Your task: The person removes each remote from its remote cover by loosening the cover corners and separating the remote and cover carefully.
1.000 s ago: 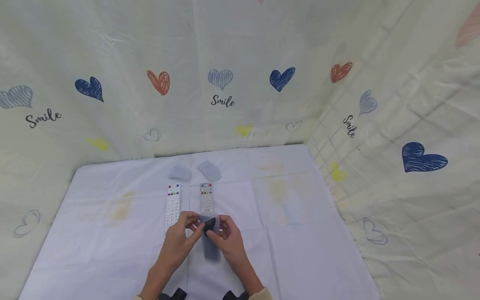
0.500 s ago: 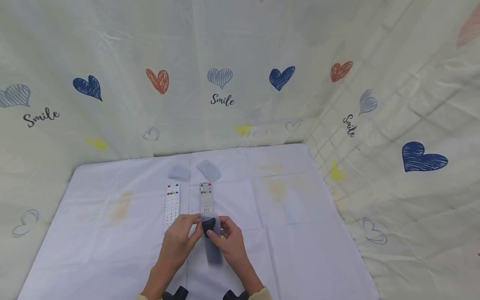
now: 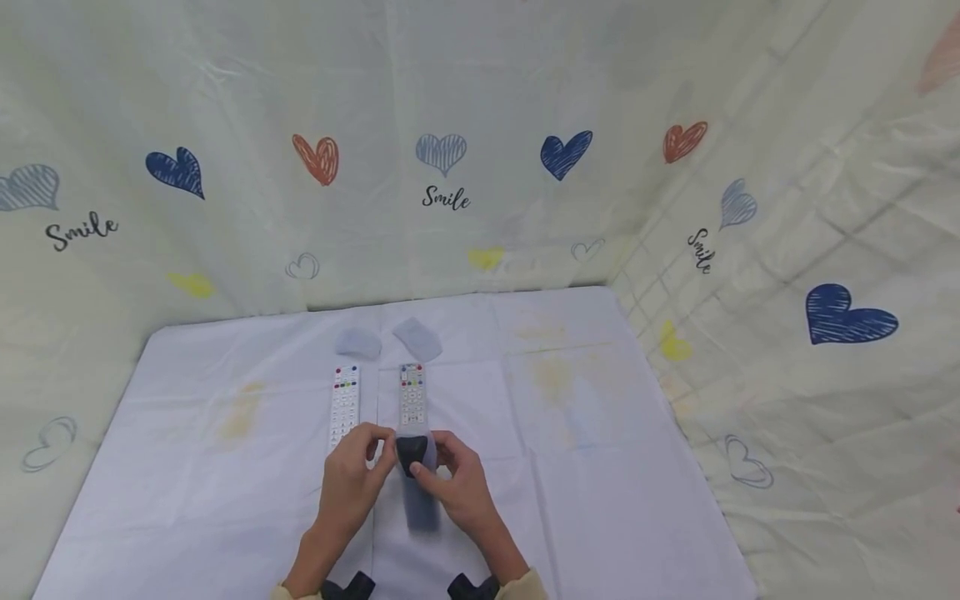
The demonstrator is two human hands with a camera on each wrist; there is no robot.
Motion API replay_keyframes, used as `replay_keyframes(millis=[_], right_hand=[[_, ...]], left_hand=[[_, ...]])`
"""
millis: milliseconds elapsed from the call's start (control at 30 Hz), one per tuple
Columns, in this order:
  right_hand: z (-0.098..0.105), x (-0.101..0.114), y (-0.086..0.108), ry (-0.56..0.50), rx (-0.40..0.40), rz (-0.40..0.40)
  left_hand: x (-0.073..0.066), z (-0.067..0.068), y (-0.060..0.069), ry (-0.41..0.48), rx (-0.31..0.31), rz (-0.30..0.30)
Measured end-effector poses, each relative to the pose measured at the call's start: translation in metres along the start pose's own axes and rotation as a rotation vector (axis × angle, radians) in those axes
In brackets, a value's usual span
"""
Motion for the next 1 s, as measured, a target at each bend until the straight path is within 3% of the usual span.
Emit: replay_keyframes(millis=[167, 333, 500, 1000], right_hand=[[0.003, 0.001, 0.000, 0.030, 0.019, 0.044], [0.008, 0.000, 0.001, 0.053, 0.021, 0.055], [0.014, -0.003, 0.004, 0.022, 0.036, 0.053], [0.052, -0.010, 0.013, 0.012, 0.053, 0.148]], left_hand=[[0.003, 0.000, -0.002, 0.135, 0.037, 0.091], [0.007, 0.000, -0.004, 0.316, 0.110, 0.236], [0.008, -0.005, -0.004, 0.484, 0.180, 0.328], [0.004, -0.046, -0.015, 0.942, 0.339, 0.531]])
Point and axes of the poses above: each hand's wrist, its own y-axis away from the middle knuckle, its own z-axis out of the back of the hand, x = y × z, the point moved 4 cm from there along -y, towards the middle knuckle, and after that the axes turned 11 degrees about x, right-handed, at the moved point
